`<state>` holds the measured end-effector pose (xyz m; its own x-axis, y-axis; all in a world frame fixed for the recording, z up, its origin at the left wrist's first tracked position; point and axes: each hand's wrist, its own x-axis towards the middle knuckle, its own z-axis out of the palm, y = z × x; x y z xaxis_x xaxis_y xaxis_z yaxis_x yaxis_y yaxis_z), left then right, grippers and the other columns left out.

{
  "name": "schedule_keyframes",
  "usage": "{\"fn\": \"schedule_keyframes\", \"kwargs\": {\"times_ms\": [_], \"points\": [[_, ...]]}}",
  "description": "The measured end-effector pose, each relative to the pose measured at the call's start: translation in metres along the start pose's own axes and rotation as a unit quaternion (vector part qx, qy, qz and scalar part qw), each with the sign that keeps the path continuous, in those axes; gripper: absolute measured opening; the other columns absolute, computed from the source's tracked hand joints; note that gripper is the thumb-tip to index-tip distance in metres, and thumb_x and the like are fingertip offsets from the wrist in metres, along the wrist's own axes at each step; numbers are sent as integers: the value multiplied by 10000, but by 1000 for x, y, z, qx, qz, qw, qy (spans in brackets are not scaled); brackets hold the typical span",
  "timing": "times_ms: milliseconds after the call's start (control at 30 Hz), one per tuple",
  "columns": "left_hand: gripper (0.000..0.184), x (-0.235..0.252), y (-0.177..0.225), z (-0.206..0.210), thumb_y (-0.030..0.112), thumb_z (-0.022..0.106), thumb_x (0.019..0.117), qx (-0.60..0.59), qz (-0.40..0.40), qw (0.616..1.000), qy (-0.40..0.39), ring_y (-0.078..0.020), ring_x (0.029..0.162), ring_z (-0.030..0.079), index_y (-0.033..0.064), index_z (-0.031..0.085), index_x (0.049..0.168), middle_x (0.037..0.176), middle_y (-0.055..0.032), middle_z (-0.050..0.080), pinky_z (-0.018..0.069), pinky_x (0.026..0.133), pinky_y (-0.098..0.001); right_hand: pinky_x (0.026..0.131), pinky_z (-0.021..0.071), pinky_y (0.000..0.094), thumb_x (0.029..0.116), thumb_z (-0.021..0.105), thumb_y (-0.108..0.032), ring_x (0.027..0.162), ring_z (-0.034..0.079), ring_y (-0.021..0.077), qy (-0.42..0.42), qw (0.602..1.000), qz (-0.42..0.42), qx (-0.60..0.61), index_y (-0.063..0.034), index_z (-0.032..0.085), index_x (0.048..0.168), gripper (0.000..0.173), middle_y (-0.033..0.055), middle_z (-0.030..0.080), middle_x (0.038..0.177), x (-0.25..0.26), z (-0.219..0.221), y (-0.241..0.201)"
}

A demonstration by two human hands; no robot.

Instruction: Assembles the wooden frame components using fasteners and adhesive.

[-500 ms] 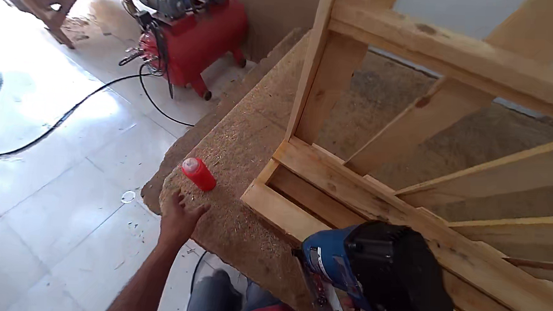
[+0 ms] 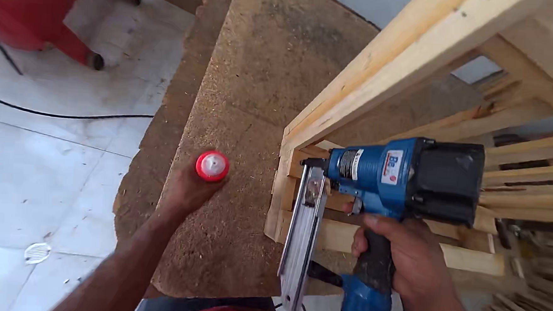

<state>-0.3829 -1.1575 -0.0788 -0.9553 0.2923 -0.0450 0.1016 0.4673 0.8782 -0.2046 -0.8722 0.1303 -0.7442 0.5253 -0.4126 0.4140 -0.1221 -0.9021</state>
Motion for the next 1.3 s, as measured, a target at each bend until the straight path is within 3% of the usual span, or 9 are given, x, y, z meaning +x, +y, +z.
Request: {"fn": "schedule_keyframes", "kwargs": {"times_ms": [167,267,467,767,867,1000,1100,1233,1300], "points": [[775,92,-14,6,270,903,756,6,55,997,-60,-325,1306,583,113,556,1430,1433,-147,585,474,1082,-597,511,601,412,1000,536,-100,538,641,257,110,993,52,11,-53,611,1222,239,203,712,1051,23,56,-1],[763,113,-35,16,307,899,762,-16,57,996,-72,-343,1206,647,99,564,1415,1306,-183,654,506,1023,-616,503,594,402,1004,540,-90,538,644,261,143,987,75,15,-46,610,1226,237,220,718,1058,33,71,-1],[642,110,-64,20,334,868,761,-94,92,990,-49,-287,1033,718,56,638,1292,1122,-168,727,564,922,-558,510,595,390,1014,515,-56,520,635,268,172,976,120,-50,-50,616,1225,233,230,719,1029,37,84,-10],[737,116,-96,36,398,832,785,-116,146,982,-30,-296,1169,684,46,602,1390,1295,-192,682,531,1035,-496,539,609,373,962,553,-49,525,621,224,213,956,173,-102,7,611,1171,223,182,686,885,54,100,-16],[724,108,-91,31,394,825,795,-105,131,985,-41,-299,1172,679,47,598,1389,1296,-186,680,529,1031,-497,576,611,368,995,554,-55,566,652,237,203,956,187,-97,-25,648,1178,207,202,728,988,44,99,-16],[775,112,-95,32,422,836,782,-106,138,984,-46,-289,1213,664,33,580,1402,1314,-189,672,511,1072,-475,539,597,323,911,597,-35,554,667,214,183,965,171,-75,-53,619,1277,367,211,731,1144,34,94,-22],[762,108,-93,31,392,838,785,-100,135,985,-46,-304,1212,661,29,578,1403,1314,-196,669,509,1068,-482,552,598,320,933,613,-39,561,664,215,171,960,199,-103,-57,659,1259,330,209,738,1083,33,95,-28],[706,109,-83,25,378,827,797,-86,134,986,-49,-315,1175,676,20,601,1362,1278,-203,681,521,1034,-510,567,599,342,942,624,-80,566,643,223,142,950,207,-184,-44,691,1077,156,162,708,880,27,88,-31],[713,119,-76,23,367,838,788,-98,136,984,-51,-310,1200,660,-2,598,1349,1298,-214,664,513,1053,-504,560,598,327,944,633,-82,575,658,218,130,951,204,-191,-50,696,1111,181,159,735,935,21,84,-33]]}}
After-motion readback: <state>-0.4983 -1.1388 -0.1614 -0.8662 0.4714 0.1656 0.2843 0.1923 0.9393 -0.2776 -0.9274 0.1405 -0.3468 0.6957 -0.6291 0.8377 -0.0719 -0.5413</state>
